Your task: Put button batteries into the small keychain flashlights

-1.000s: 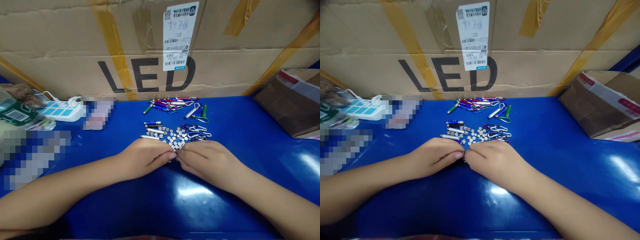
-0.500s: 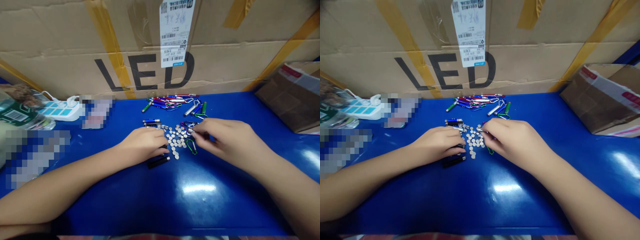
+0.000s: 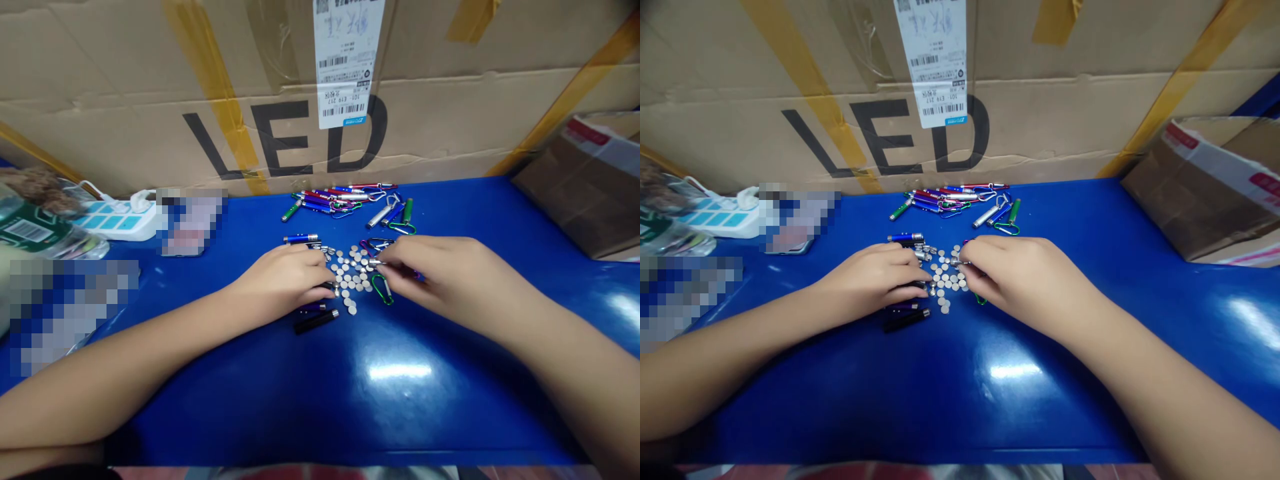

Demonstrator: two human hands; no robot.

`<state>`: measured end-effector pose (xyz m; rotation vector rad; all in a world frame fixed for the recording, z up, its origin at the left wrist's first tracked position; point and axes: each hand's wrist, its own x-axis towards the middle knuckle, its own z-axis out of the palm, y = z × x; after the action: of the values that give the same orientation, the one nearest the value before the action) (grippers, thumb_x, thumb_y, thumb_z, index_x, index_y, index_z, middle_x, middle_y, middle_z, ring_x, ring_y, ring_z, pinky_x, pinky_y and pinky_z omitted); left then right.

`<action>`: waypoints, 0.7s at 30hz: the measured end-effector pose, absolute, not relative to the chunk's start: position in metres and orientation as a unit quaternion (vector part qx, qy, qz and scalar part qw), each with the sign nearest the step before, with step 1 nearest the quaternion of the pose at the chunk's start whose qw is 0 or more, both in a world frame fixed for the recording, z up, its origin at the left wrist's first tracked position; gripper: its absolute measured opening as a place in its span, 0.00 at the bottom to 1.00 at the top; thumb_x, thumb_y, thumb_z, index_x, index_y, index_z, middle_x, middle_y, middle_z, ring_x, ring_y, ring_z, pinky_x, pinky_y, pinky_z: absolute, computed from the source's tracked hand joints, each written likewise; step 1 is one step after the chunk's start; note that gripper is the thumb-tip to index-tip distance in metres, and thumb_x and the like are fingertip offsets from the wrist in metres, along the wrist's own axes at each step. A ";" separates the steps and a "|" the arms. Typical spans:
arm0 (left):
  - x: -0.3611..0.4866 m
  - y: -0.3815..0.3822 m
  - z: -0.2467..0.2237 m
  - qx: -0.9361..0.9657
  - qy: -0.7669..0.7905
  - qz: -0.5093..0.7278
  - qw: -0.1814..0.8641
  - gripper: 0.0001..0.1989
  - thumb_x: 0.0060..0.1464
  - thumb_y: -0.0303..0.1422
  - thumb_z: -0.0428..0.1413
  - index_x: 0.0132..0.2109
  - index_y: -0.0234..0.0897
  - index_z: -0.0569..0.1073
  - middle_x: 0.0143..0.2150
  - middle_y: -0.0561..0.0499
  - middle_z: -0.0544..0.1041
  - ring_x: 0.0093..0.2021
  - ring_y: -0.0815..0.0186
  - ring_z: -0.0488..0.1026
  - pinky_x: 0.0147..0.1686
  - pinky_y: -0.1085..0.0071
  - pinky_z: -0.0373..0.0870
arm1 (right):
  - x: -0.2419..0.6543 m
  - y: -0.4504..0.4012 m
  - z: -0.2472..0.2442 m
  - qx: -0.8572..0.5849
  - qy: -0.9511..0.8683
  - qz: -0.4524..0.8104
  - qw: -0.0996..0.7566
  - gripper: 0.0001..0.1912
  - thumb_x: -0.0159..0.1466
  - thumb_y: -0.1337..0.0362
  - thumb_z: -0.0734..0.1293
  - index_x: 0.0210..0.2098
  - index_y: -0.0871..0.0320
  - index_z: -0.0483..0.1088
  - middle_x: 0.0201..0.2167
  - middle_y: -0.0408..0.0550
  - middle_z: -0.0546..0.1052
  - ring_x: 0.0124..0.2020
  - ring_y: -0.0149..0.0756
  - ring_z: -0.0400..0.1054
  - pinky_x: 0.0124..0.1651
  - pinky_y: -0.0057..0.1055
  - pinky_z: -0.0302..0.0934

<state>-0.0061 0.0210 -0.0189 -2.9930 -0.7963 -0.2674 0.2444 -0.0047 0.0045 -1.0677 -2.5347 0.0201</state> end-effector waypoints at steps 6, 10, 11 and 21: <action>-0.024 0.041 0.000 -0.908 -0.368 -0.199 -0.026 0.16 0.58 0.42 0.56 0.47 0.37 0.74 0.40 0.48 0.77 0.40 0.65 0.73 0.41 0.70 0.67 | 0.239 -0.005 0.001 -0.386 -0.915 0.060 0.104 0.08 0.64 0.65 0.58 0.31 0.56 0.67 0.28 0.45 0.73 0.25 0.32 0.66 0.27 0.29 0.53; -0.037 0.067 -0.008 -0.840 -0.468 -0.264 -0.076 0.15 0.53 0.42 0.60 0.41 0.35 0.74 0.35 0.51 0.77 0.34 0.68 0.71 0.36 0.72 0.68 | 0.234 -0.008 -0.001 -0.390 -0.918 0.056 0.052 0.07 0.62 0.66 0.59 0.29 0.57 0.66 0.28 0.44 0.74 0.24 0.32 0.66 0.26 0.29 0.50; -0.038 0.073 -0.012 -0.837 -0.472 -0.262 -0.089 0.14 0.54 0.42 0.59 0.40 0.35 0.74 0.35 0.51 0.77 0.34 0.68 0.71 0.37 0.72 0.68 | 0.232 -0.009 -0.001 -0.392 -0.917 0.057 0.038 0.06 0.62 0.67 0.60 0.28 0.57 0.65 0.27 0.44 0.74 0.24 0.32 0.66 0.26 0.29 0.50; -0.031 0.081 -0.035 -0.873 -0.427 -0.199 -0.128 0.14 0.63 0.34 0.47 0.49 0.37 0.75 0.45 0.50 0.77 0.45 0.65 0.73 0.47 0.68 0.67 | 0.226 -0.015 -0.004 -0.397 -0.915 0.067 -0.014 0.05 0.63 0.65 0.62 0.31 0.56 0.68 0.28 0.44 0.76 0.26 0.33 0.68 0.26 0.28 0.51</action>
<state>-0.0314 0.0813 -0.0345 -2.9905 -1.4615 -0.6835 0.2262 -0.0155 -0.0035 -1.2594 -2.9009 0.2126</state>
